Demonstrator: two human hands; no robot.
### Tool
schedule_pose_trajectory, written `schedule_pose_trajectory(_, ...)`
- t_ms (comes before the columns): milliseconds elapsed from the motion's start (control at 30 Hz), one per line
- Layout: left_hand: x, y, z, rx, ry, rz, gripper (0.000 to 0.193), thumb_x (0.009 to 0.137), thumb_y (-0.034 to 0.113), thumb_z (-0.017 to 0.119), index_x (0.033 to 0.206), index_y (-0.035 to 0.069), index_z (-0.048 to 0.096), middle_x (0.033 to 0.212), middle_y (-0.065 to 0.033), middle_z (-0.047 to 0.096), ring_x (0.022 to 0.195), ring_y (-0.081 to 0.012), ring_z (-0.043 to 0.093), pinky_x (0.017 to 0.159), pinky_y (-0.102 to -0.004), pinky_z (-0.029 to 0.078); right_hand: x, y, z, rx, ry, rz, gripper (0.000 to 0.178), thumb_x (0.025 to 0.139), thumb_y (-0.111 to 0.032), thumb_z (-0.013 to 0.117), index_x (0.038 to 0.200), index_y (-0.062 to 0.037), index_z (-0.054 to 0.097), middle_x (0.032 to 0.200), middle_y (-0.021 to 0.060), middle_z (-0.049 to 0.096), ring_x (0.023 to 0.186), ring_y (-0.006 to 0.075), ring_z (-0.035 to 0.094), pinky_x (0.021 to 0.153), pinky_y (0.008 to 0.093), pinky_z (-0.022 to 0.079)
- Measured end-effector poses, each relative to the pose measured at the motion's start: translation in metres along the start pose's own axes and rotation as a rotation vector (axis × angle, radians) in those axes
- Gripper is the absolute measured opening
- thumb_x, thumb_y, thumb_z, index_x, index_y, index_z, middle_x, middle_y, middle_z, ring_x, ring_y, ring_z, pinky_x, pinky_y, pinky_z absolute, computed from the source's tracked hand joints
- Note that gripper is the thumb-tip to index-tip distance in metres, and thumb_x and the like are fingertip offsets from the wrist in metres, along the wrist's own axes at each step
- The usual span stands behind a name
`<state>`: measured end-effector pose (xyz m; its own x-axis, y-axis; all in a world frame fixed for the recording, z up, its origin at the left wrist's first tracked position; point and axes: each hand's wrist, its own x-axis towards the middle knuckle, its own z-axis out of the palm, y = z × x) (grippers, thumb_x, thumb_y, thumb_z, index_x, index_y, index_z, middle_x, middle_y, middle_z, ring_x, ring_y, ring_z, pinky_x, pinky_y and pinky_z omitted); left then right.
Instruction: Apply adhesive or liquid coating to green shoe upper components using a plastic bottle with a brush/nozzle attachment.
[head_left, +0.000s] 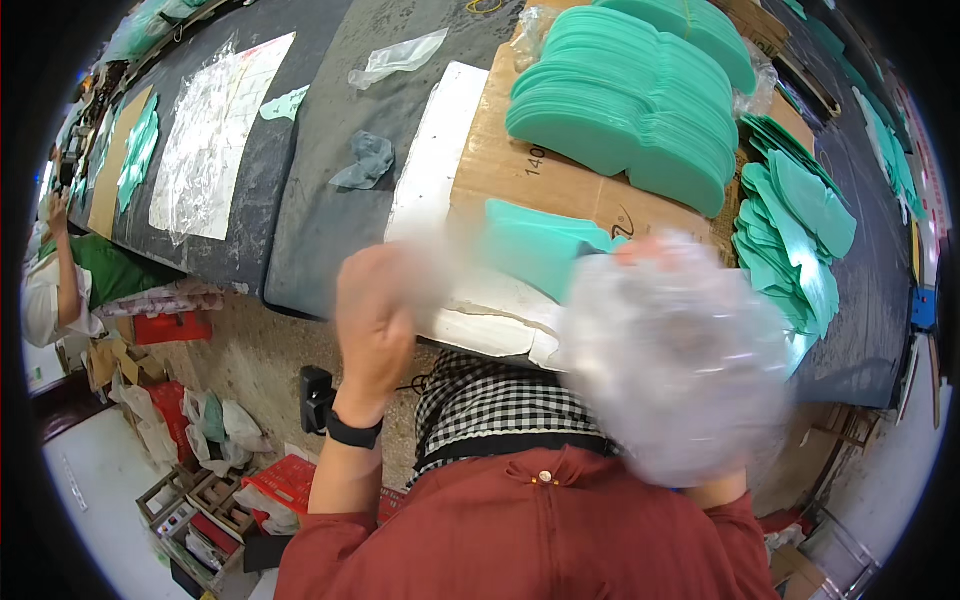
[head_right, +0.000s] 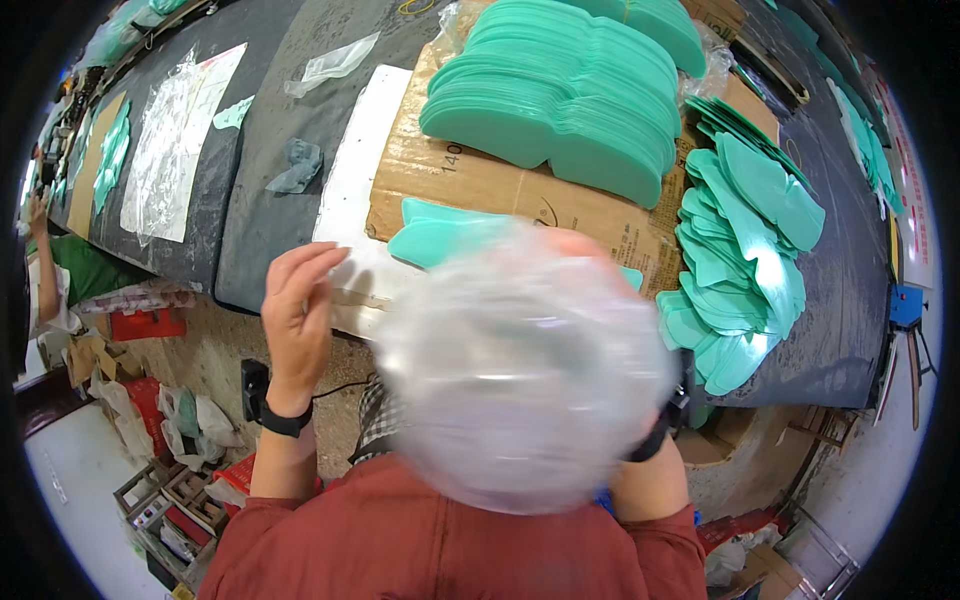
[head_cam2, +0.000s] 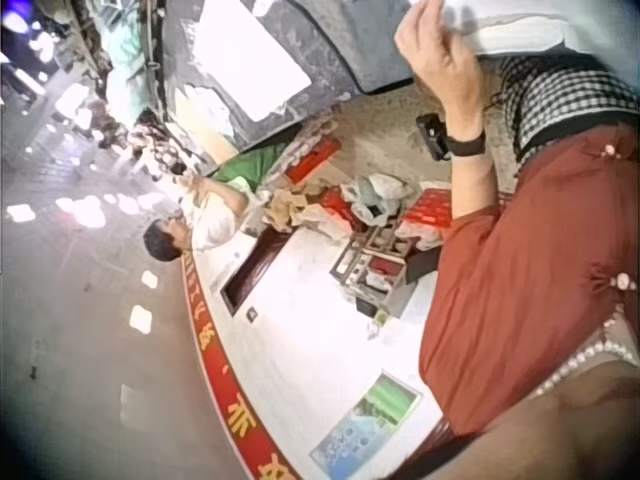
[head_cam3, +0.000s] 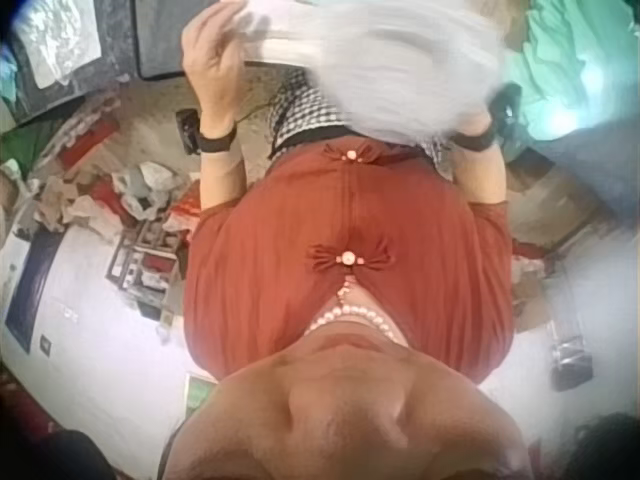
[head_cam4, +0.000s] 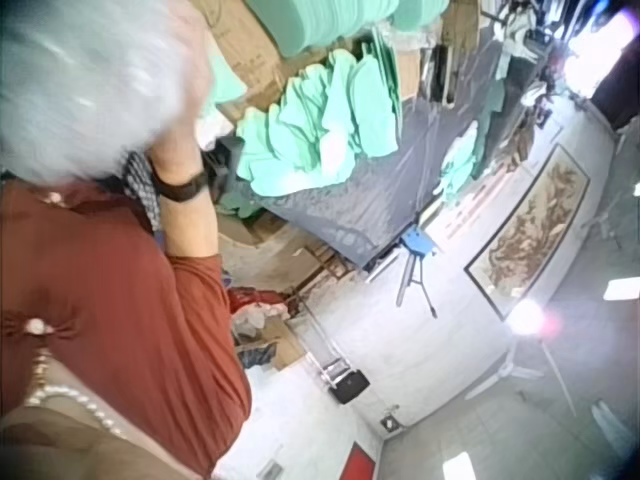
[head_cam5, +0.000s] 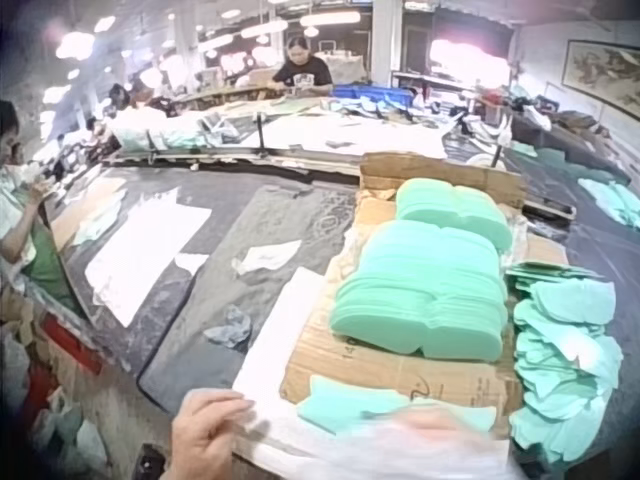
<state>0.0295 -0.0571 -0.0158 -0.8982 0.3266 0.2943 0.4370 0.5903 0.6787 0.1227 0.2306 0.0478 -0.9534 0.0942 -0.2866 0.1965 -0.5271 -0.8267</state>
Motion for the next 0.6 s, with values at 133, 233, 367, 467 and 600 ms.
schedule_pose_trajectory(133,-0.012,-0.014,-0.023,-0.194,0.130,-0.155,0.036,0.081,-0.006,0.057,0.114,-0.001,0.072,0.119,-0.0136,0.068,0.114,-0.0290,0.062,0.100,-0.0382,0.049,0.045,0.031,0.053,-0.634,-0.331,-0.640,0.036,0.082,-0.014,0.074,0.117,-0.0042,0.071,0.115,0.0131,0.071,0.106,0.0322,0.067,0.094,0.0417,0.051)
schedule_pose_trajectory(233,0.002,0.005,-0.035,-0.095,0.087,-0.112,0.037,0.088,0.015,0.068,0.121,-0.001,0.069,0.123,-0.0155,0.065,0.116,-0.0273,0.061,0.100,-0.0382,0.048,0.072,0.055,0.081,-0.764,-0.401,-0.952,0.039,0.082,-0.013,0.075,0.119,-0.0071,0.069,0.113,0.0125,0.069,0.103,0.0295,0.066,0.092,0.0403,0.050)
schedule_pose_trajectory(367,-0.028,-0.035,-0.032,-0.098,0.216,-0.197,0.035,0.090,0.006,0.066,0.124,-0.002,0.065,0.126,-0.0137,0.065,0.119,-0.0240,0.060,0.105,-0.0360,0.045,0.075,0.054,0.092,-0.718,-0.146,-0.998,0.040,0.081,-0.008,0.080,0.118,-0.0035,0.066,0.110,0.0144,0.069,0.098,0.0296,0.068,0.087,0.0380,0.053)
schedule_pose_trajectory(467,-0.022,-0.033,-0.040,-0.187,0.104,-0.329,0.033,0.094,-0.004,0.058,0.127,-0.005,0.062,0.128,-0.0116,0.064,0.119,-0.0204,0.060,0.105,-0.0329,0.045,0.075,0.034,0.084,-0.702,-0.147,-0.944,0.041,0.079,-0.007,0.082,0.116,-0.0014,0.065,0.108,0.0141,0.071,0.097,0.0282,0.069,0.085,0.0365,0.055)
schedule_pose_trajectory(600,-0.014,-0.030,-0.024,-0.158,0.189,-0.196,0.035,0.097,0.004,0.062,0.131,-0.005,0.061,0.130,-0.0132,0.065,0.118,-0.0241,0.061,0.105,-0.0358,0.045,0.088,0.041,0.083,-0.716,-0.267,-0.867,0.045,0.075,-0.006,0.085,0.116,0.0010,0.065,0.106,0.0168,0.071,0.098,0.0342,0.070,0.087,0.0376,0.056)
